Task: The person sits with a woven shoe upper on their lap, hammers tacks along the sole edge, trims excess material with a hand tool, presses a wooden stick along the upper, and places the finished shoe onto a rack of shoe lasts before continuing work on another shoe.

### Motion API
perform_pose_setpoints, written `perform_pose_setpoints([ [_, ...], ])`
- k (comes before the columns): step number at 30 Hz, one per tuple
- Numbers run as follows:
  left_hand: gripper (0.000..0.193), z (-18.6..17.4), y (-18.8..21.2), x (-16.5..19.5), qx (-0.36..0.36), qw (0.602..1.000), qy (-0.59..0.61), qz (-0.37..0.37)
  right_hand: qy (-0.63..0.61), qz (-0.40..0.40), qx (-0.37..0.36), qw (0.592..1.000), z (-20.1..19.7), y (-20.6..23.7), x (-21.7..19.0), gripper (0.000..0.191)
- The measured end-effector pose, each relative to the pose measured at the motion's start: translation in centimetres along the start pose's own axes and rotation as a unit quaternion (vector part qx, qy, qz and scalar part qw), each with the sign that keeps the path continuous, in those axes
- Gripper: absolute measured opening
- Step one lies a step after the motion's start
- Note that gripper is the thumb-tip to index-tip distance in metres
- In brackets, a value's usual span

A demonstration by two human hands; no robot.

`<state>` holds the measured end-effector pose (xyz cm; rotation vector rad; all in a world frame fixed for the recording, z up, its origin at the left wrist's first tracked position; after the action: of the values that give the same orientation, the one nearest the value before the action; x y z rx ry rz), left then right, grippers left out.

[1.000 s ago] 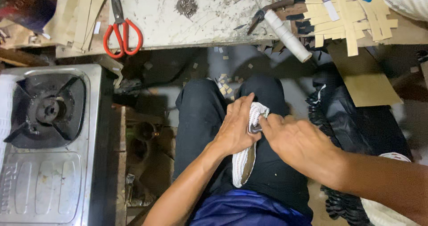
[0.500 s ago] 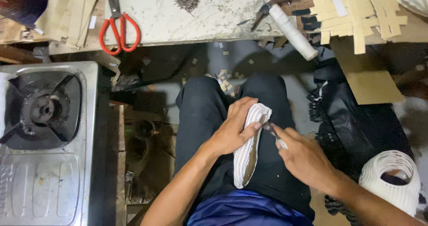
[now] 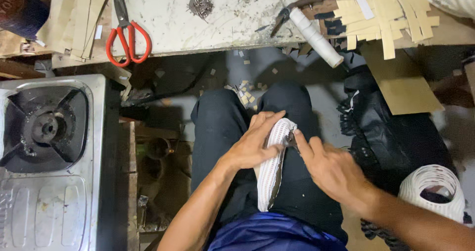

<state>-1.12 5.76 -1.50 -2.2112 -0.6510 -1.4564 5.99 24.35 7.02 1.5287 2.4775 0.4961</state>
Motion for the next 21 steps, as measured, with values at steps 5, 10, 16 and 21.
perform_pose_setpoints([
  [5,0.06,-0.2,0.4,-0.8,0.025,1.0,0.014,-0.012,-0.197,0.034,0.003,0.98,2.2,-0.5,-0.7,0.068],
  [10,0.059,0.8,0.3,1.3,0.064,0.995,-0.075,-0.011,-0.323,0.026,0.025,0.946,1.7,0.2,0.2,0.059],
  [16,0.058,1.3,-0.6,2.8,0.076,0.99,-0.114,-0.013,-0.156,0.069,-0.019,0.985,1.5,0.9,0.1,0.063],
  [21,0.048,-0.1,-0.4,1.6,0.017,0.999,-0.014,0.045,-0.149,0.106,0.04,0.982,3.3,0.4,-1.7,0.061],
])
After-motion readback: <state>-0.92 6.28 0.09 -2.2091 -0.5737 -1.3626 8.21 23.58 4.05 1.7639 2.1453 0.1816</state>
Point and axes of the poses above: each hand's wrist, its own y-axis away from the middle knuckle, its own z-axis out of the palm, x = y × z, the point moved 2 cm from there along -y, towards the middle knuckle, and after that the axes turned 15 degrees about -x, right-handed, at the moved point
